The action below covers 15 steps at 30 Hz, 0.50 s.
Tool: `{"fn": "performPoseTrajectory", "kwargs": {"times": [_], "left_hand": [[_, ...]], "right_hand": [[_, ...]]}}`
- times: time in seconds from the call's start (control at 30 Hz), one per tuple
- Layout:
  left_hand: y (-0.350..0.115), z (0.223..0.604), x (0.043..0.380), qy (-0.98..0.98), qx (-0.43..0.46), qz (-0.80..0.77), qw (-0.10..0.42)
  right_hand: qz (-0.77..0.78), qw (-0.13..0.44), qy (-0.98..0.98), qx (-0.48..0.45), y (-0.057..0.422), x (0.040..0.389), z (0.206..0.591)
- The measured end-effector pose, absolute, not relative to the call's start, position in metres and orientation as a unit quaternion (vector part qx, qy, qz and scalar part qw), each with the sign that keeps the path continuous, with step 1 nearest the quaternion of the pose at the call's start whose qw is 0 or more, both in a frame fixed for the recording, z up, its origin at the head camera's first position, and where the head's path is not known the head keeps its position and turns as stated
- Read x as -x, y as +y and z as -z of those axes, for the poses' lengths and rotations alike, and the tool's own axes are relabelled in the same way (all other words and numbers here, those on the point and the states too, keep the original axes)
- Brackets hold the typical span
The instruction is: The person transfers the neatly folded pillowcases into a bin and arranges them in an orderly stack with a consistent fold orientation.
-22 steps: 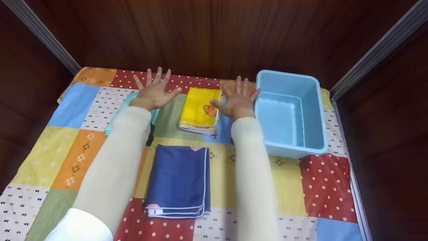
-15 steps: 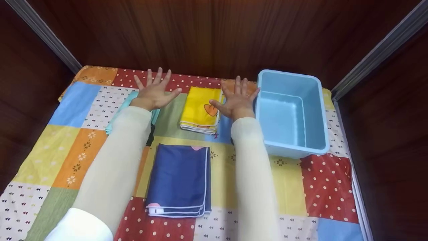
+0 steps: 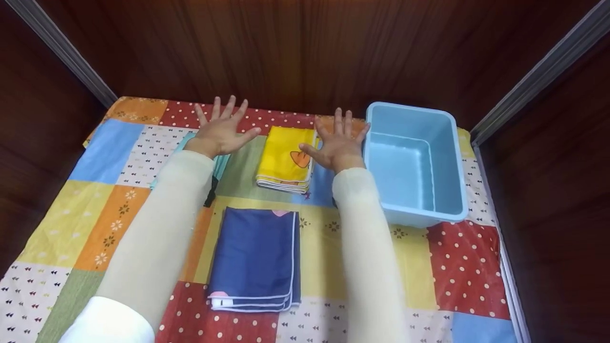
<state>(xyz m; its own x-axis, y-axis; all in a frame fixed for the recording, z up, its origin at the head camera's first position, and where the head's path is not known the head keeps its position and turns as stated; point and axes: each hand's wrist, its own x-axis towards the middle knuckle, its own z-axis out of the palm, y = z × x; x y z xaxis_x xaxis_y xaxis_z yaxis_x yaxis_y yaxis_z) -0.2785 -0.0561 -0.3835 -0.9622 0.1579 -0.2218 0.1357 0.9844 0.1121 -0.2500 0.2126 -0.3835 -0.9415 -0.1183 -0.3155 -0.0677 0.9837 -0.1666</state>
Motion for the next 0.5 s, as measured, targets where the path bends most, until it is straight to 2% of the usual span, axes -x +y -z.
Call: {"fn": "performPoseTrajectory", "kwargs": {"times": [0.5], "left_hand": [[-0.067,0.382,0.282,0.984,-0.136,-0.036,0.111]], "right_hand": [[0.059,0.145,0.983,0.099,0.224,0.246,0.380]]}}
